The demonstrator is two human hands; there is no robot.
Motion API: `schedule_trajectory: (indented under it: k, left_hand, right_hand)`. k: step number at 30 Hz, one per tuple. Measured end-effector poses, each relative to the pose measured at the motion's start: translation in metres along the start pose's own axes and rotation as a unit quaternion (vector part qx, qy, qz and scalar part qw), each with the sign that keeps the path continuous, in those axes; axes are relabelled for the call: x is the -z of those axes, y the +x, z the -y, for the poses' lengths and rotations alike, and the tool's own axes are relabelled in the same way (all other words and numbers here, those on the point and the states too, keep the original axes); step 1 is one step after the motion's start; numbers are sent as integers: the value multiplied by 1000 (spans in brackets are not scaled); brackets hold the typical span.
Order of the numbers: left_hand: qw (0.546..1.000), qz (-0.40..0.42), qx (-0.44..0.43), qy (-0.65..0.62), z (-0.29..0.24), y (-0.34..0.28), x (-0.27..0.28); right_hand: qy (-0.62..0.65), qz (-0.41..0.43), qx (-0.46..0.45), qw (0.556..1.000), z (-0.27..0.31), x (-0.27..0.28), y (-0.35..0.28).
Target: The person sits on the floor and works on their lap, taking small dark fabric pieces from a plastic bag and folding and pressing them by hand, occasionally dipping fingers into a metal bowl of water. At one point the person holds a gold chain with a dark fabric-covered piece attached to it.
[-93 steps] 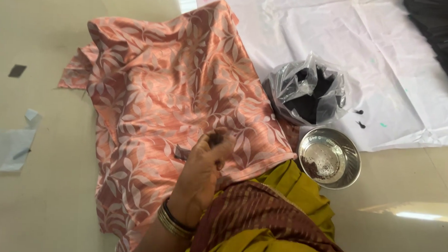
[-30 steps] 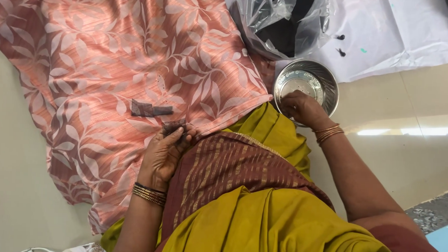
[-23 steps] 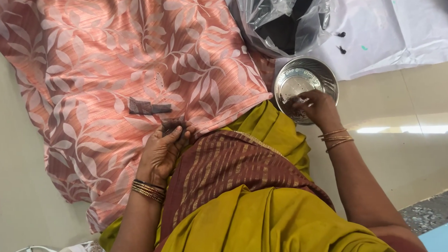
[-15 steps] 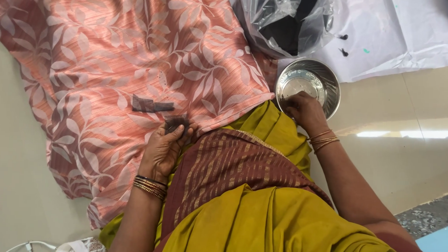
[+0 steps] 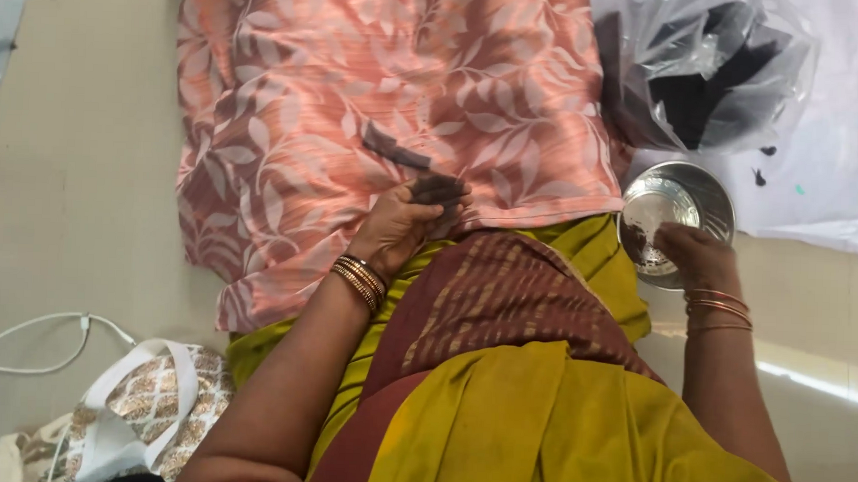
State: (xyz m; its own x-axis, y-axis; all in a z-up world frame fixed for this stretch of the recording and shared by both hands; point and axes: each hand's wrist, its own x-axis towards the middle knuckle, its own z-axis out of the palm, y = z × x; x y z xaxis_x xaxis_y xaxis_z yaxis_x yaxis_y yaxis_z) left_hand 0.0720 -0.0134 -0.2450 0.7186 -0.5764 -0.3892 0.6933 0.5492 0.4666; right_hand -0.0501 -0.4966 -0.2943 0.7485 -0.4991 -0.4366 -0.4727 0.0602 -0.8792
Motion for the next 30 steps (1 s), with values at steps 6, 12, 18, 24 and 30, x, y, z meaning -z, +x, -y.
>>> schedule_trajectory:
  k: [6,12,18,24,30]
  left_hand:
    - [1000,19,-2,-19,1,5,4]
    - [1000,20,1,-21,5,9,10]
    - [1000,10,0,-23,15,19,24]
    - [997,54,-25,-50,20,20,30]
    - [997,59,-37,-25,24,27,34]
  right_hand:
    - [64,69,23,995,111,-68,-37]
    - [-75,238,73,966,178,-192,-85]
    - [-209,351,158,899,170,-277,-96]
    - [-310,336,259,851,157,-307,-104]
    - [-388,274,328,817,157,-311,-113]
